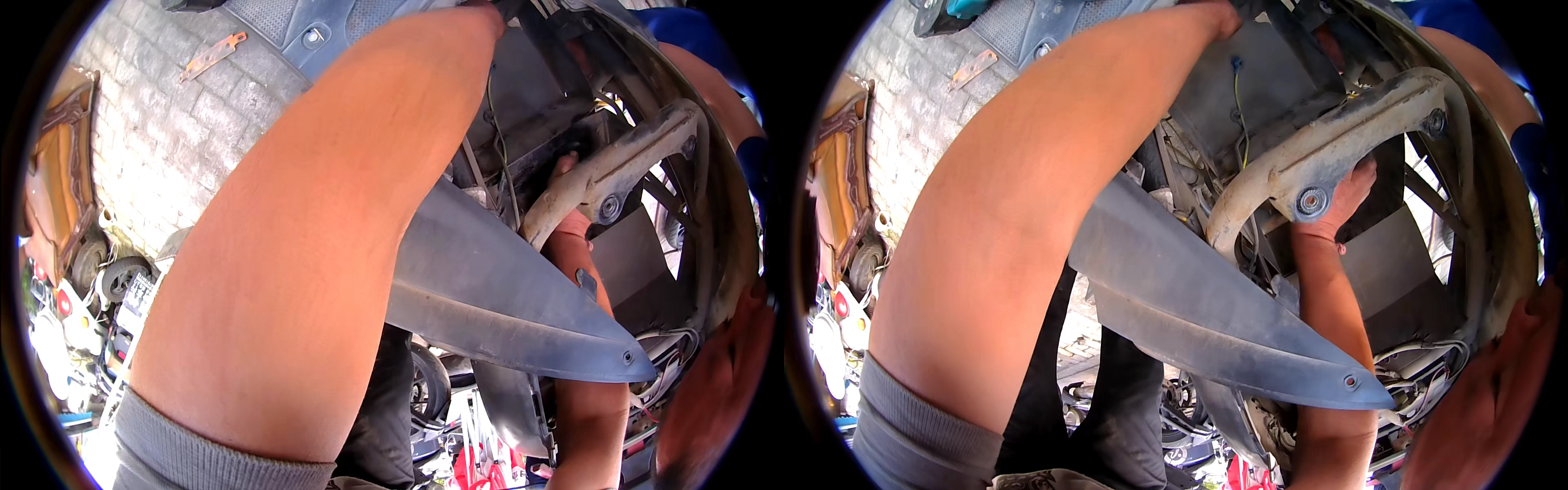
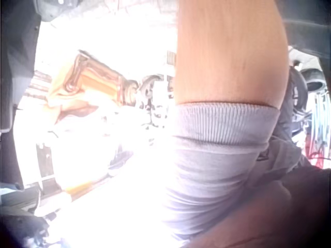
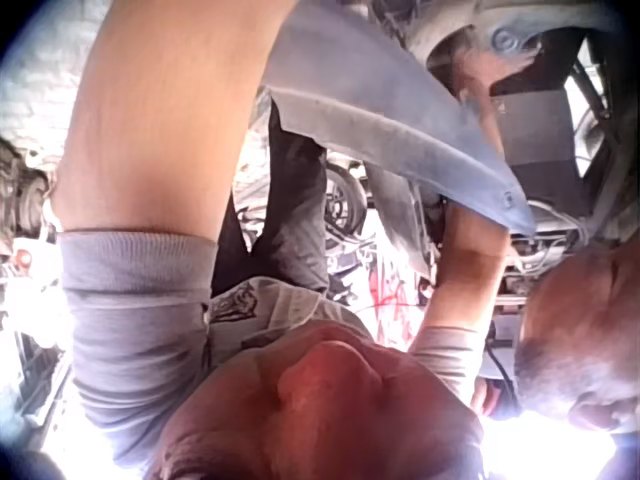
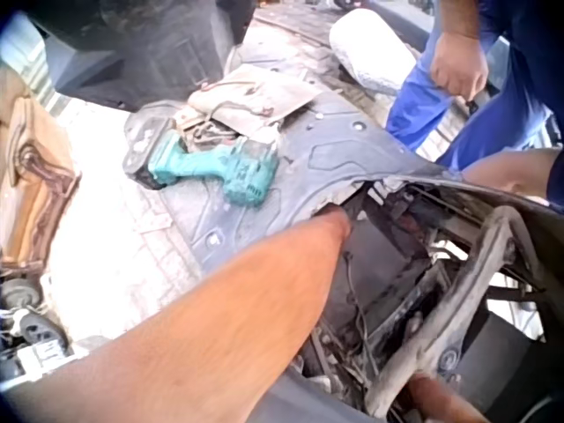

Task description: The person works inside the chassis of a motorcycle with their hands, reaching into the compartment behind the seat area to manage internal components and wires.

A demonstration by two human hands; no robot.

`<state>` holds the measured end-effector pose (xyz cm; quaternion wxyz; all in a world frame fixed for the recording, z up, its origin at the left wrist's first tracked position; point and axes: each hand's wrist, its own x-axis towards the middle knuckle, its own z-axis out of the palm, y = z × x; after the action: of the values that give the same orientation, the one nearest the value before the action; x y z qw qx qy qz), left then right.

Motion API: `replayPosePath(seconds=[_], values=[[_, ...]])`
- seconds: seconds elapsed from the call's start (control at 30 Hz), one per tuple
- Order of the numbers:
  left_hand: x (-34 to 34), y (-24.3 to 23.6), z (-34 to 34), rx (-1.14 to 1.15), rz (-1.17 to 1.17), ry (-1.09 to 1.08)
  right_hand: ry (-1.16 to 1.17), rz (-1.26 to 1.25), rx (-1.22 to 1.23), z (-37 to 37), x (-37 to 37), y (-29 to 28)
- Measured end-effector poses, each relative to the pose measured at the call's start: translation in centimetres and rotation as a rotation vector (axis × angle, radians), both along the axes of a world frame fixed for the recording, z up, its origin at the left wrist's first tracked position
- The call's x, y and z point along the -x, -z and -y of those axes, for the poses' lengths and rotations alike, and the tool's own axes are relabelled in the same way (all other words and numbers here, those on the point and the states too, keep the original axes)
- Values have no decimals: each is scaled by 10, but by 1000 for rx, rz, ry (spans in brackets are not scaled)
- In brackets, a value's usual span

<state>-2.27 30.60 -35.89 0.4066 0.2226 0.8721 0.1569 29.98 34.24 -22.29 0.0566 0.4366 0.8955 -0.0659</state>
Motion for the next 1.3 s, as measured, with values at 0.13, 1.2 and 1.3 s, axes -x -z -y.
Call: replayPosePath(seconds=[0.13,1.2,1.3], values=[[3,0,-3,5,2,-6,-315,-316,84,-9,69,-49],[2,-10,3,33,38,-38,-300,499,-37,0,207,-46],[2,-1,-1,78,-13,50,-302,406,-5,-1,201,-56]])
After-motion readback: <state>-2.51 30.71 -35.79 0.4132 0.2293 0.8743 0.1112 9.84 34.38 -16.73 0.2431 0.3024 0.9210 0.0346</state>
